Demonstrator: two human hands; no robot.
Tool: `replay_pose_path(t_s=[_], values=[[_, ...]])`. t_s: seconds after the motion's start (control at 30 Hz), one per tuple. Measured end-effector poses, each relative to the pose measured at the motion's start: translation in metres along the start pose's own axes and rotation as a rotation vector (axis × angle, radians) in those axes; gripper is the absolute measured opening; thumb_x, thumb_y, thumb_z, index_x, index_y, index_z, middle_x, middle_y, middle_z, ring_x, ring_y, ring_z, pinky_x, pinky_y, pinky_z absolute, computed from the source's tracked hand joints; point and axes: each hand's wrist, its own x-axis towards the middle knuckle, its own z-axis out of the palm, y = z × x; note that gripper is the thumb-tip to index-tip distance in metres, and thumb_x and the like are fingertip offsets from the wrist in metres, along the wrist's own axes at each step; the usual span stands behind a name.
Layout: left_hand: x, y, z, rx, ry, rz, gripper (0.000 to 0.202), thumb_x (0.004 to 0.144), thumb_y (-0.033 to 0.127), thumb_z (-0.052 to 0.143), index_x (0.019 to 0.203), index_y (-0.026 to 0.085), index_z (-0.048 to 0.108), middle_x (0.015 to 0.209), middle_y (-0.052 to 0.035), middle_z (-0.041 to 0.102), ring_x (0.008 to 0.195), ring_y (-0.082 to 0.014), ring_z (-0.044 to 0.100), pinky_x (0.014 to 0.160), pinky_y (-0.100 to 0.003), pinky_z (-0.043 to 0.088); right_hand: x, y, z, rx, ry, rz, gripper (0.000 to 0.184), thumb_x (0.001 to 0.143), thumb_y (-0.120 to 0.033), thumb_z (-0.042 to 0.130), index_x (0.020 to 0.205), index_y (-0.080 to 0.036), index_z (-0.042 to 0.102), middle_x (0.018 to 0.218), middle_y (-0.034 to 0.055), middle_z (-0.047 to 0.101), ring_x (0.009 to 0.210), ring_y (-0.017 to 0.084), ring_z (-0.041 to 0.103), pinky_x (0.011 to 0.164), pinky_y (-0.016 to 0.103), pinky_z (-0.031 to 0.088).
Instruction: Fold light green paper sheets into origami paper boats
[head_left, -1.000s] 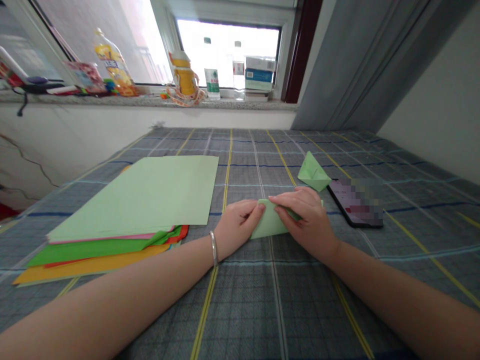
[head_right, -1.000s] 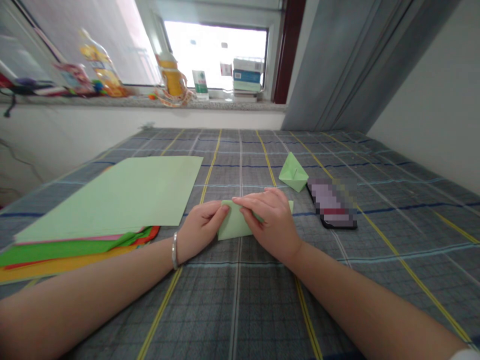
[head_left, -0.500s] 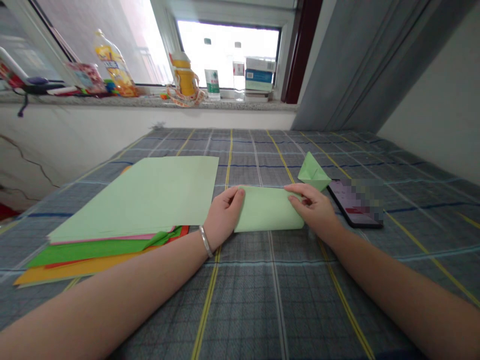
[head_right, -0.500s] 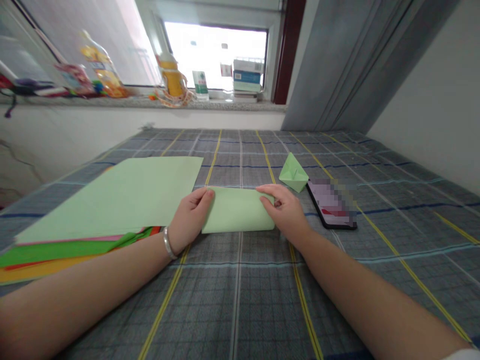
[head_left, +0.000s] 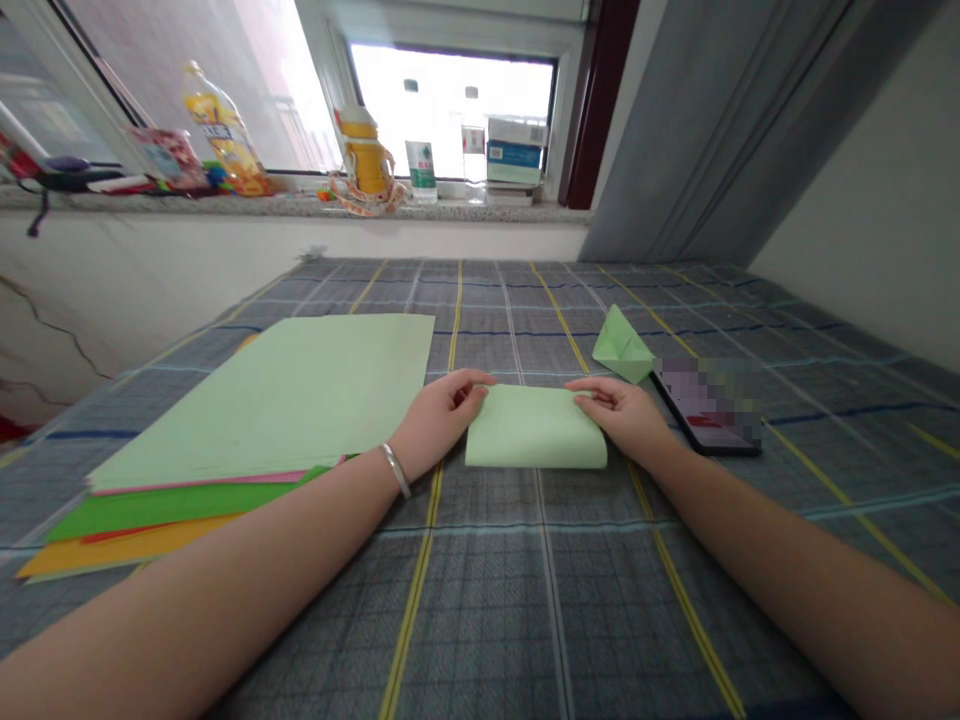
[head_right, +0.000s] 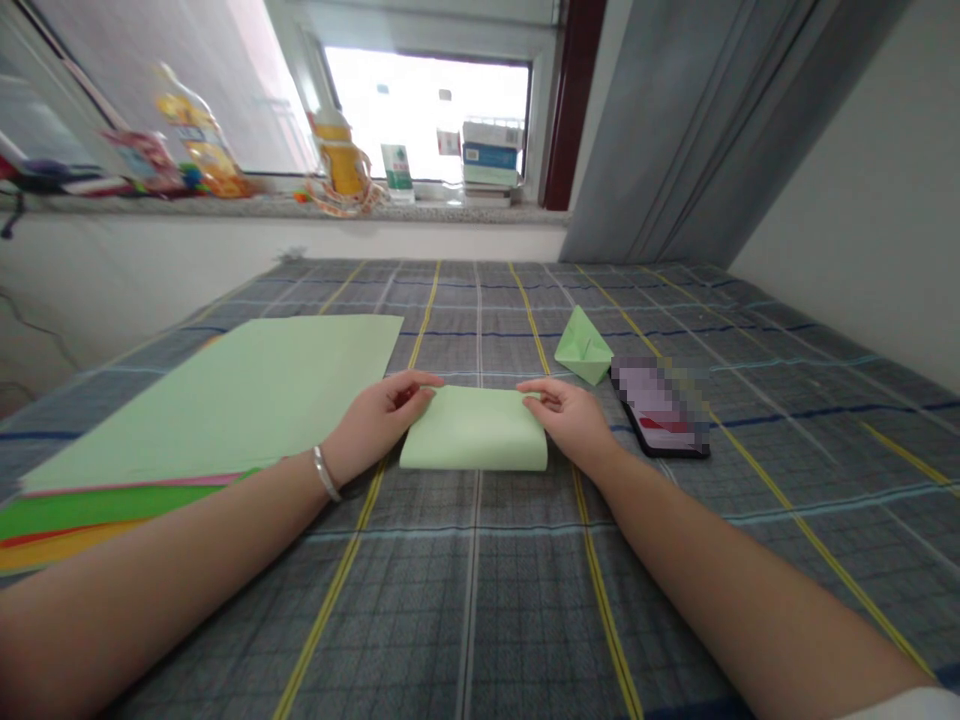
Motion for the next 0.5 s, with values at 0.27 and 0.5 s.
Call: replay_pose_path(t_s=[0.27,0.5], values=[[0.01,-0.013,0.001,0.16,-0.111,-0.046,0.023,0.084,0.031,0.05,0.088,0.016,0.067,0.074,-0.0015,0.066,0.066,-0.016,0.059,0.059,-0.026,0.044,0.006,0.008,-0.001,-0.372,0.012,-0.038,0.024,0.078,-0.03,0.058,0.095,-0.021,0.072,0.07,0.0019,0.071,0.063,0.018,0.065,0.058,0.03,0.049],[0.011,-0.011,-0.001,0.326,-0.166,0.091,0.016,0.084,0.024,0.053,0.081,0.018,0.067,0.08,-0.0023,0.069,0.074,-0.0176,0.06,0.073,-0.03,0.046,0.009,0.002,-0.004,-0.489,-0.046,-0.074,0.023,0.078,-0.028,0.057,0.092,-0.022,0.074,0.067,0.0001,0.067,0.059,0.015,0.057,0.057,0.028,0.043]])
